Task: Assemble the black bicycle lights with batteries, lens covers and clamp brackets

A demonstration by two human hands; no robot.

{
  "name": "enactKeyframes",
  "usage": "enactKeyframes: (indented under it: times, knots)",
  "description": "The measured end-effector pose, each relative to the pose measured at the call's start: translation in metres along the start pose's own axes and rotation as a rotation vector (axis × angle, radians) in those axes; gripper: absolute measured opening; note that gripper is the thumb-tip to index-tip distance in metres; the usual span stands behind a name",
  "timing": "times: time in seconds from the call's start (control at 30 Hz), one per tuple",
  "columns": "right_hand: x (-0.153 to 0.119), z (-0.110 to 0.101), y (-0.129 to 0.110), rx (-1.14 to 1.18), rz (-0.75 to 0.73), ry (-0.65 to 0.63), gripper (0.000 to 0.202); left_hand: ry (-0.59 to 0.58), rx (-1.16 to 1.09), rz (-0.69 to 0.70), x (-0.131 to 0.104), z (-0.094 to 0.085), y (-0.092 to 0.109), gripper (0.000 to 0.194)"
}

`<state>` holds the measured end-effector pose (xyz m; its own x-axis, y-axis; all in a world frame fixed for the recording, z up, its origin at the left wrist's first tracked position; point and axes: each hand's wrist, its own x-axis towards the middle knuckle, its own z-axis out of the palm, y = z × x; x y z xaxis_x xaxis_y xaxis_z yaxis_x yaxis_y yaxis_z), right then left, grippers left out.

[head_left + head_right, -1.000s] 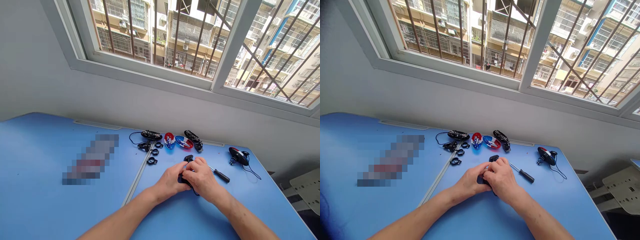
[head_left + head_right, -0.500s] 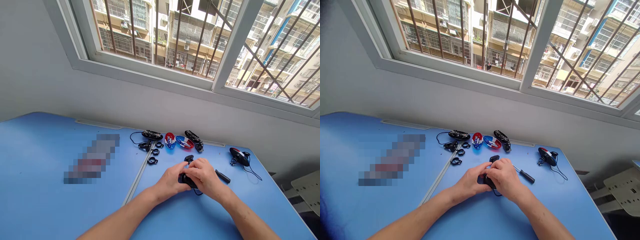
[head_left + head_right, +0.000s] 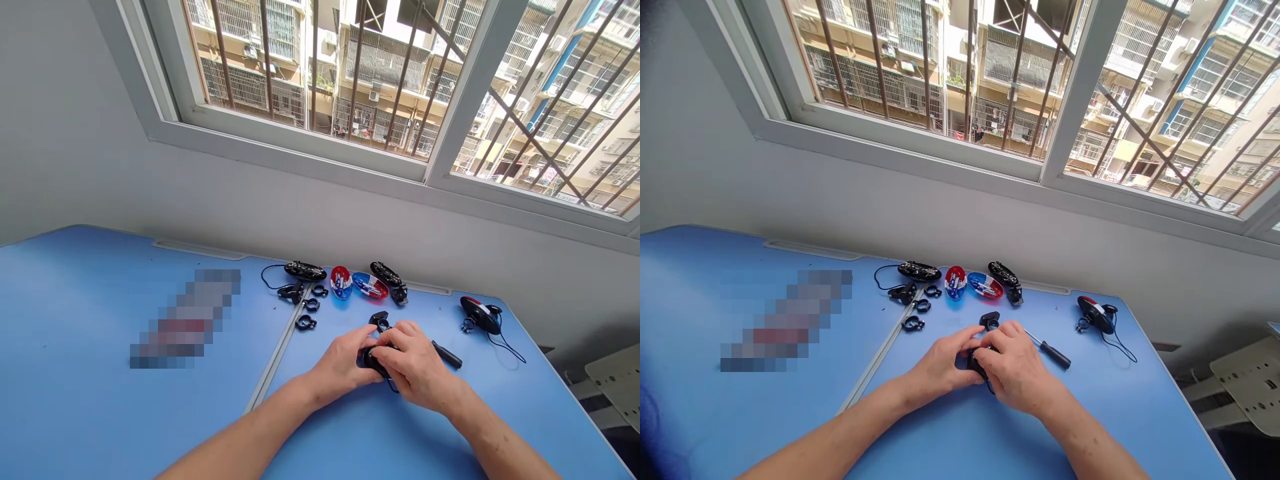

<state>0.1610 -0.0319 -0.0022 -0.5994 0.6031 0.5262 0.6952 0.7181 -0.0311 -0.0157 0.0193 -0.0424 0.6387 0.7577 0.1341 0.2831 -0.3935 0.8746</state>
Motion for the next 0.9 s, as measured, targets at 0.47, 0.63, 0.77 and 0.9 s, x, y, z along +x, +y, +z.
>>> enactKeyframes:
  times: [0.47, 0.63, 0.77, 0.9]
  knots:
    - [-0.023, -0.033, 0.051, -0.070, 0.520, 0.085, 0.028, -0.006, 0.161, 0.182, -0.003, -0.002, 0.001, 0.057]
    - [-0.040, -0.048, 0.053, -0.160, 0.560, -0.087, 0.047, -0.017, 0.294, 0.240, -0.006, -0.001, 0.005, 0.069]
    - [-0.057, -0.058, 0.046, -0.241, 0.625, -0.291, 0.038, -0.023, 0.374, 0.260, -0.007, 0.002, 0.005, 0.076]
    - [-0.073, -0.065, 0.044, -0.264, 0.694, -0.377, 0.017, -0.032, 0.415, 0.307, -0.006, 0.009, -0.004, 0.080]
